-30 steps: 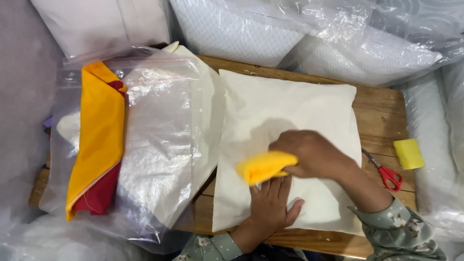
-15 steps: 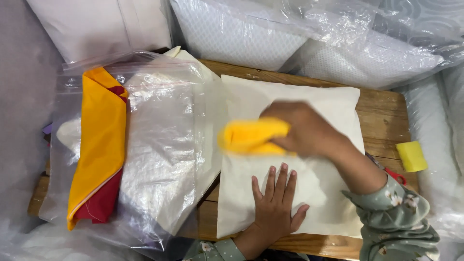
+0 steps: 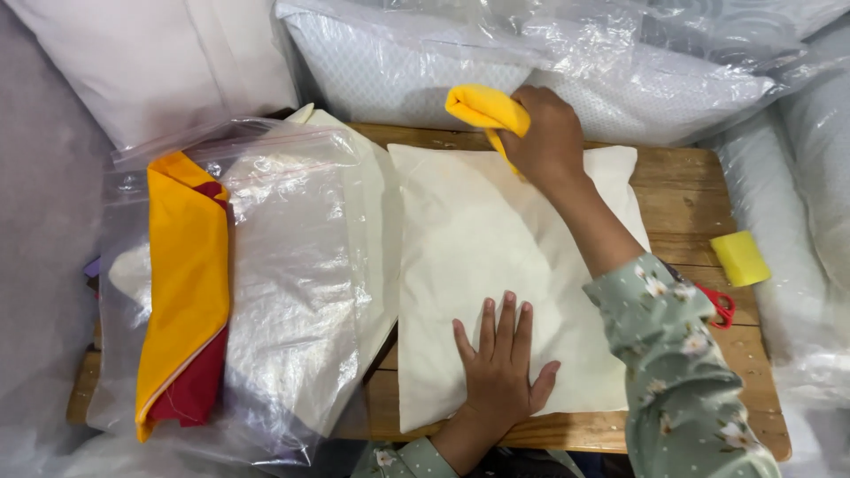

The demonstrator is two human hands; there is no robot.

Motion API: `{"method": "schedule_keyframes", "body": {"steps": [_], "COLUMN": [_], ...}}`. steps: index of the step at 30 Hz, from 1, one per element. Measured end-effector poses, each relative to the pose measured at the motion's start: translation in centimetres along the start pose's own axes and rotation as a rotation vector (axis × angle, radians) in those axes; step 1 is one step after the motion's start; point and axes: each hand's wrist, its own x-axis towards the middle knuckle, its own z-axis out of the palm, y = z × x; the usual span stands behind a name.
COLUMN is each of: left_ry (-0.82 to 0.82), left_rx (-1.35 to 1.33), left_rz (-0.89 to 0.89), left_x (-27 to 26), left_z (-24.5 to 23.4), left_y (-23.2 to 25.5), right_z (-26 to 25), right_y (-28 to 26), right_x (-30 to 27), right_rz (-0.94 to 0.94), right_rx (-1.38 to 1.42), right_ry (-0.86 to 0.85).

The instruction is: Stuffing a pillowcase with fiberfill, smoothing it with a foam block, and placing it in a plastic bag.

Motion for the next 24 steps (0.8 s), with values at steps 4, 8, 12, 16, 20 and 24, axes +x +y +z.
{"method": "schedule_keyframes", "body": {"steps": [4,8,12,16,20,24], "left_ry": [-0.011,-0.123,-0.101,-0.063,-0.037,-0.091], "left_rx": [0.004,-0.188,0.105,0.107,0.097,0.061], "left_rz": [0.014,-0.015,0.017,0.026,0.022,-0.016], "left_x": [-1.1,-1.6,-0.5,-0.7,-0.5,-0.8], "left_z": [1.0,2.1,0.7,0.7,0.4,1.4], "left_y": [-0.5,-0.6,-0.4,-0.4,-0.6,-0.5], "right_z": [-8.8,-9.1,-3.8,-7.6,-10.7,-13.6], "right_y": [-5.8,-4.3,9.1,12.6,9.1,-0.3], "right_x": [-9.6,-18.2,-17.9,-12.4,-15.9,-24.0], "right_rz": [0.006,-0.367,0.042,0.582,0.512,0.189], "right_rx": [0.391,0.473,-0.011,-0.148,0.108,0.566], "right_ry": [-0.329,-0.795,-0.448,-0.119,0.13,-0.426]}}
